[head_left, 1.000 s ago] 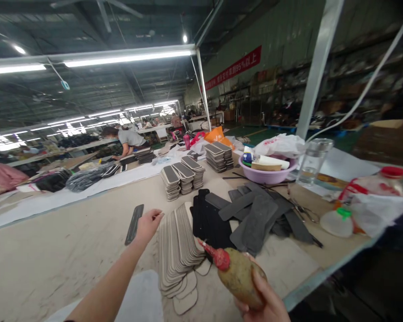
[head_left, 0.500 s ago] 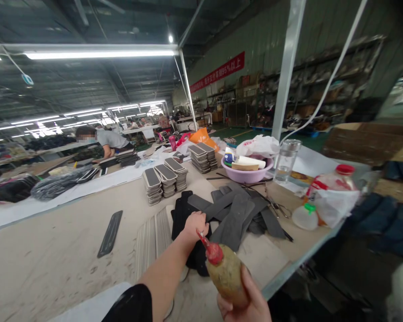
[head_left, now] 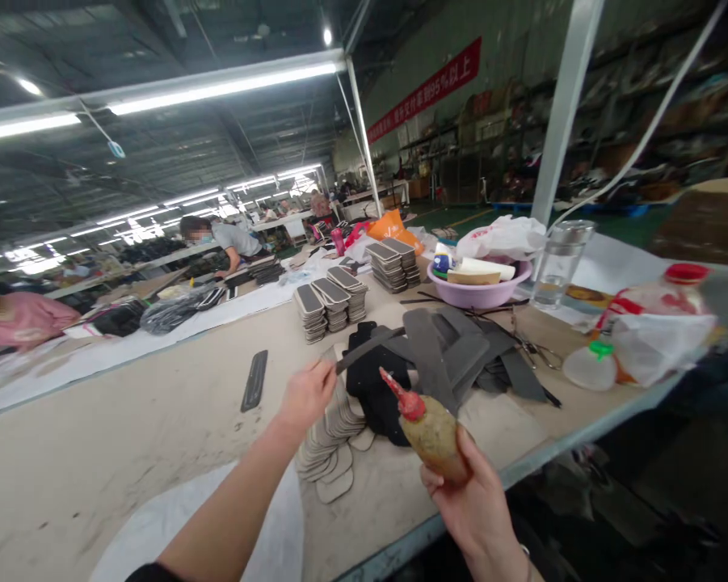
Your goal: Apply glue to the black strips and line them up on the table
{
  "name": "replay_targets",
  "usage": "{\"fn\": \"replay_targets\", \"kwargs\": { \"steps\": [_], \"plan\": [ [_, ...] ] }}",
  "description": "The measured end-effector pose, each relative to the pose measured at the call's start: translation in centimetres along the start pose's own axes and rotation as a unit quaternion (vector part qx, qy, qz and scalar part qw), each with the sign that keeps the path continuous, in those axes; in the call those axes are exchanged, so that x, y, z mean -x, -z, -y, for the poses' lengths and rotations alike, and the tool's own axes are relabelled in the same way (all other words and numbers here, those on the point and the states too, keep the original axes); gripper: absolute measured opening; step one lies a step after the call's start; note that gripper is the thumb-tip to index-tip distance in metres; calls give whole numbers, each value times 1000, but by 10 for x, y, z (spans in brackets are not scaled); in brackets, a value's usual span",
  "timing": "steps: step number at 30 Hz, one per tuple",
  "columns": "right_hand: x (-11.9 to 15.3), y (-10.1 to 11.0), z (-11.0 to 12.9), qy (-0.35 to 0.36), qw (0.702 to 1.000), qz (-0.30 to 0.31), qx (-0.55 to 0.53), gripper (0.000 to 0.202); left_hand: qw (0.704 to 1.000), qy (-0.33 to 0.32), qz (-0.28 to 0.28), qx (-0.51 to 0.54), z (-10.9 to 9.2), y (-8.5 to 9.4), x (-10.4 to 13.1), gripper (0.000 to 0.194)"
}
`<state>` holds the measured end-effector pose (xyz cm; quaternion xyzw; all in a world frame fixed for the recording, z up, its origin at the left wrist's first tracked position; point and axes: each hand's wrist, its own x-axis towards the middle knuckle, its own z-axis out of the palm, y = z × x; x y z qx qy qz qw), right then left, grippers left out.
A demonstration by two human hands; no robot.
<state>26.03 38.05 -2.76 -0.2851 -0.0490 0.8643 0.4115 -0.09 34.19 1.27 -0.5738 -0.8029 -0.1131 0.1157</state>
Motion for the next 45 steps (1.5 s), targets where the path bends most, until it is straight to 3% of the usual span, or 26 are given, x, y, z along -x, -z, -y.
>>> {"fn": "replay_targets", "kwargs": {
  "steps": [3, 7, 10, 14, 20, 29, 35, 38, 41, 45],
  "plan": [
    [3, 2, -5, 1, 1000, 13, 21, 36, 994, -17, -108, 0, 52, 42, 88, 24],
    [10, 3, -16, -10, 997, 27, 68, 38, 986, -25, -141, -81, 100, 73, 218, 18],
    [16, 4, -34, -38, 992, 34, 113, 43, 991, -27, -104, -76, 113, 78, 294, 21],
    [23, 7, -70, -100, 979, 62, 164, 46, 996, 1, -77, -36, 111, 68, 347, 26],
    [9, 14, -102, -81, 959, 113, 246, 52, 997, 19, -67, 29, 101, 48, 363, 25],
    [-31, 3, -84, -21, 952, 116, 284, 49, 990, 47, -96, 87, 119, 31, 371, 24],
    [-15, -2, -81, -35, 943, 136, 302, 51, 992, 48, -57, 98, 110, 38, 372, 24],
    [14, -11, -97, -6, 901, 158, 404, 58, 995, 42, -52, 75, 106, 39, 374, 24],
    [54, -18, -130, 56, 843, 180, 503, 55, 996, 36, -51, 67, 102, 40, 375, 24],
    [90, -14, -181, 186, 742, 233, 600, 42, 995, 20, -52, 84, 101, 39, 376, 27]
  ]
}}
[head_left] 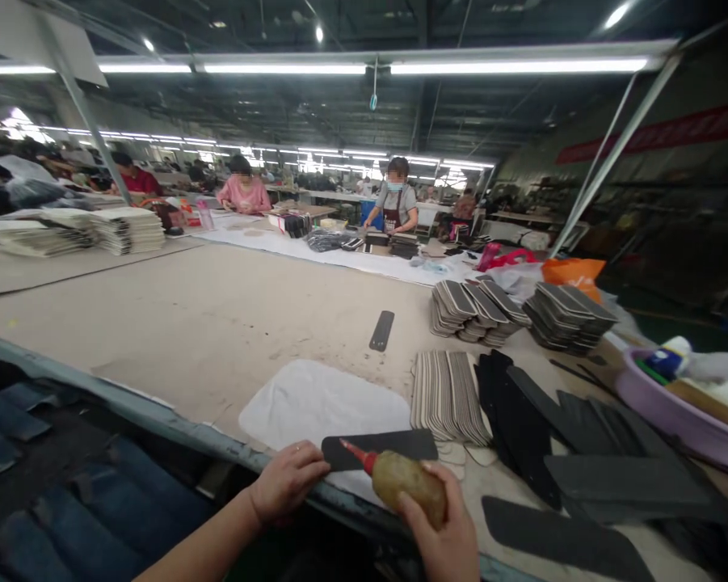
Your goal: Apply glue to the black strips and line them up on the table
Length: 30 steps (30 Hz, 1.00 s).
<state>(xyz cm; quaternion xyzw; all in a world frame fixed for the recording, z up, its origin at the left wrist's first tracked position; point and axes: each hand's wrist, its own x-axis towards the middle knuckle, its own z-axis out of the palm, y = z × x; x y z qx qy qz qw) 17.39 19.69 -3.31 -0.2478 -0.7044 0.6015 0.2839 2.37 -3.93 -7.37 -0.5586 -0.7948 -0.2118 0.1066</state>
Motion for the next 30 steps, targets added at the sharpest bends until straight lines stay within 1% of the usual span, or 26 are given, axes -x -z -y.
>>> {"fn": "replay_targets", "kwargs": {
  "steps": [2, 4, 6, 13, 18, 24, 27, 30],
  "plan": [
    [6, -16, -6, 105, 992, 35, 65, 34, 1000, -2, -2, 10, 2, -1, 0, 27],
    [7, -24, -12, 195, 971, 68, 116, 31, 1000, 0, -1, 15, 3, -2, 1, 26],
    [6, -27, -16, 238, 956, 86, 147, 30, 1000, 5, 6, 19, 4, -2, 1, 25],
    [7, -33, -13, 264, 939, 135, 172, 30, 999, 20, 28, 22, 5, -3, 2, 24],
    [7, -29, -13, 264, 936, 117, 202, 27, 999, 13, 25, 26, 5, -1, 0, 25],
    [2, -5, -18, 239, 933, 85, 254, 23, 999, 3, 17, 33, 5, -1, -2, 27],
    [-2, 10, -19, 231, 932, 37, 275, 21, 999, -6, 6, 37, 6, -2, -3, 25],
    [-7, 24, -19, 235, 926, -2, 295, 22, 999, -9, 10, 45, 7, -3, -3, 23]
  ]
}}
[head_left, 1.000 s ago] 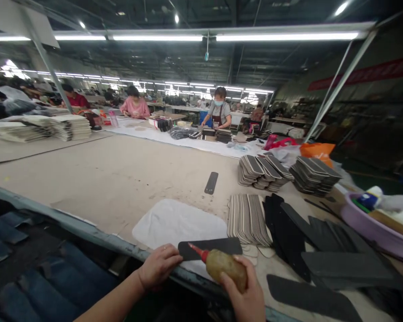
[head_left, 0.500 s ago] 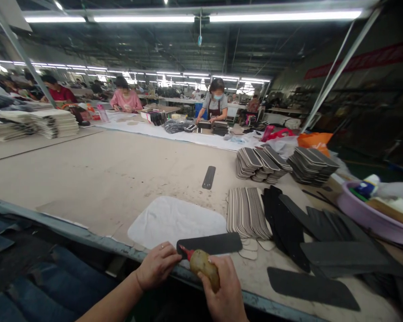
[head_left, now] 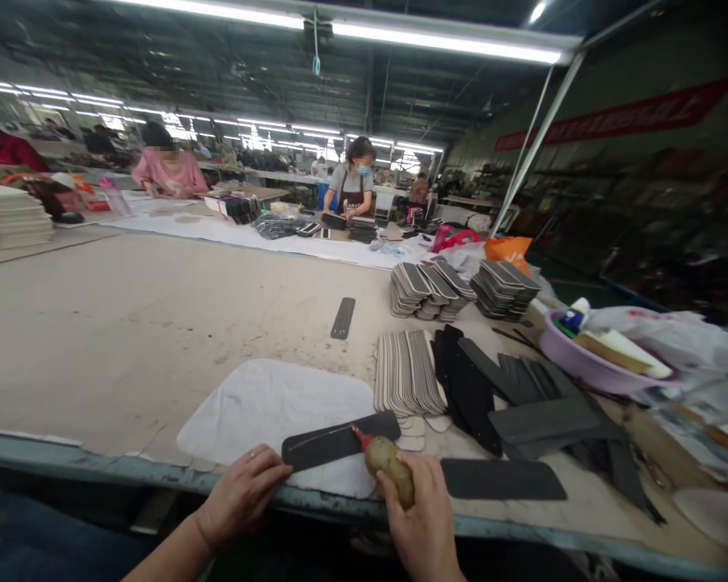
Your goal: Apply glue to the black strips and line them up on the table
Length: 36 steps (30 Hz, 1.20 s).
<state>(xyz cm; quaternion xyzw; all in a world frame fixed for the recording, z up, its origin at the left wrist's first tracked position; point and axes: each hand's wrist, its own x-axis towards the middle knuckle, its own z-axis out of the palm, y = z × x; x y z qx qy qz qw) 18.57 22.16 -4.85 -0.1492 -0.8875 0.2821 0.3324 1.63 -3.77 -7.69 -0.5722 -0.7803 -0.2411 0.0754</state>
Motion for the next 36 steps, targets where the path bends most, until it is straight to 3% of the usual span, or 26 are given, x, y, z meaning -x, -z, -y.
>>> {"fn": "replay_targets", "kwargs": {
  "steps": [7, 10, 15, 20, 25, 29, 36],
  "plan": [
    [-4, 23, -30, -9, 997, -47, 66, 29, 1000, 2, 7, 1, 1, 0, 2, 25],
    [-3, 27, -30, -6, 995, -68, 71, 31, 1000, 0, 3, -5, 1, 1, 1, 26],
    [3, 14, 0, 20, 998, -52, -19, 27, 1000, 4, 0, -6, 0, 0, 3, 26],
    [10, -12, 34, 53, 994, 34, -93, 26, 1000, 9, -8, -10, -3, 2, 0, 22],
    [13, -23, 44, 59, 991, 69, -102, 25, 1000, 10, -7, -14, -6, 3, -2, 21],
    [12, -14, 32, 34, 994, 73, -71, 22, 1000, 12, -1, -8, -2, -1, 2, 23],
    [5, 24, -11, -9, 999, -20, 45, 28, 1000, 7, -28, -1, -1, -1, 3, 23]
  ]
}}
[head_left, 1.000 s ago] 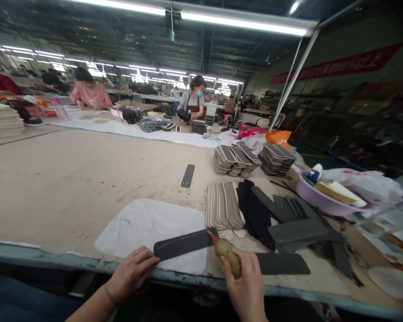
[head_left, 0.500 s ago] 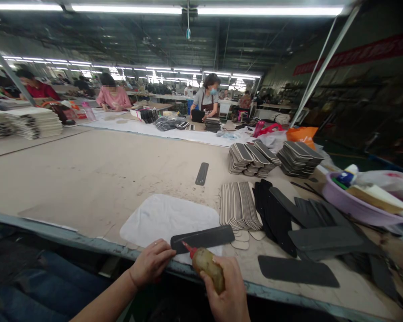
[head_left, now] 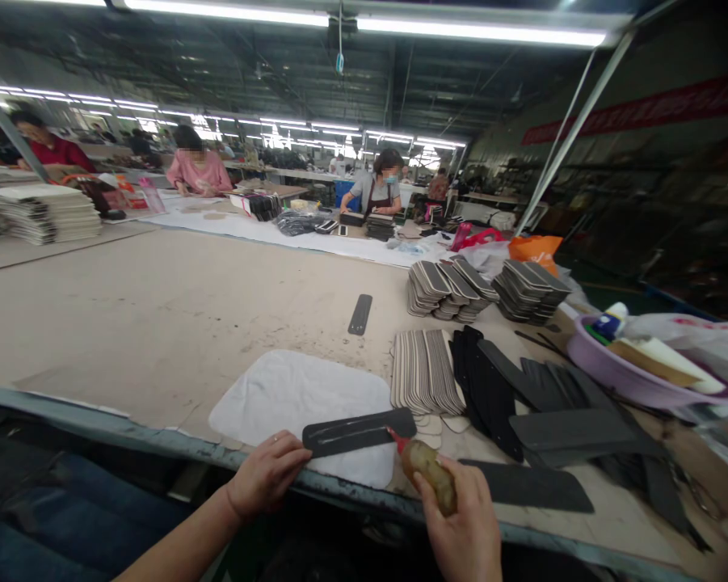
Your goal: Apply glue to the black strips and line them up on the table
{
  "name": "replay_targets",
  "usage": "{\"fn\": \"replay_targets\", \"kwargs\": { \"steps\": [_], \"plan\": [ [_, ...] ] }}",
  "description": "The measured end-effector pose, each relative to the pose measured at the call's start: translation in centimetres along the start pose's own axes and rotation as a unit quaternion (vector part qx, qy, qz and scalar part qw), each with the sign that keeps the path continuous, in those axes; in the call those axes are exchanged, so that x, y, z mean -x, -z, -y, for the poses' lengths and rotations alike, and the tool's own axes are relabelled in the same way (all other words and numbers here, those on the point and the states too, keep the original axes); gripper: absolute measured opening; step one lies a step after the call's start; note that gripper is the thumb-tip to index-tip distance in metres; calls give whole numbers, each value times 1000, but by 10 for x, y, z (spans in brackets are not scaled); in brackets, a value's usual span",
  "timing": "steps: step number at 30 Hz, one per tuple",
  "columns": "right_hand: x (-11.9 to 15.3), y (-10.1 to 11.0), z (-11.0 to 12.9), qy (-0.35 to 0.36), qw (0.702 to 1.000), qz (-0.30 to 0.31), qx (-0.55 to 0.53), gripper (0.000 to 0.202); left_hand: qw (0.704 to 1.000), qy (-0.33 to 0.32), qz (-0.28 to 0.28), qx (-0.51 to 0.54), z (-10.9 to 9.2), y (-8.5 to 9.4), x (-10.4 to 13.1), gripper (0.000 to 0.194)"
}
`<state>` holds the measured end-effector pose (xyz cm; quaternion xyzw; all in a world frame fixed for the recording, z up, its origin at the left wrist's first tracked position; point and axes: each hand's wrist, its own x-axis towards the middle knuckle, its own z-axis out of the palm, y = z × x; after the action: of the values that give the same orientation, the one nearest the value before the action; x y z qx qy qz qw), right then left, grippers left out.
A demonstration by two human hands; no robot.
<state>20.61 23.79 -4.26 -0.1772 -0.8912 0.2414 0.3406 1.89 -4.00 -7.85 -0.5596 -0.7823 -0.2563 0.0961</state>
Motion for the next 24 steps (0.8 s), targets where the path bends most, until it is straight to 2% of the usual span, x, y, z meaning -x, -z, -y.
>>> {"fn": "replay_targets", "kwargs": {
  "steps": [2, 5, 11, 14, 18, 24],
  "plan": [
    [-1, 6, -4, -3, 1000, -20, 8, 31, 1000, 7, -5, 1, -1, 0, -1, 21],
    [2, 3, 7, -6, 999, -21, -34, 29, 1000, 14, 0, 5, -3, 1, -3, 17],
    [13, -28, 57, 13, 986, 54, -160, 22, 1000, 22, 11, 8, -6, 4, -7, 14],
    [15, -38, 67, 27, 981, 78, -174, 22, 1000, 17, 14, 3, -5, 3, -6, 14],
    [14, -35, 60, 31, 984, 91, -149, 24, 1000, 17, 19, 13, -3, 1, -4, 12],
    [9, -7, 23, -27, 994, 61, -87, 22, 999, 15, 24, 40, -1, 1, -3, 13]
  ]
}}
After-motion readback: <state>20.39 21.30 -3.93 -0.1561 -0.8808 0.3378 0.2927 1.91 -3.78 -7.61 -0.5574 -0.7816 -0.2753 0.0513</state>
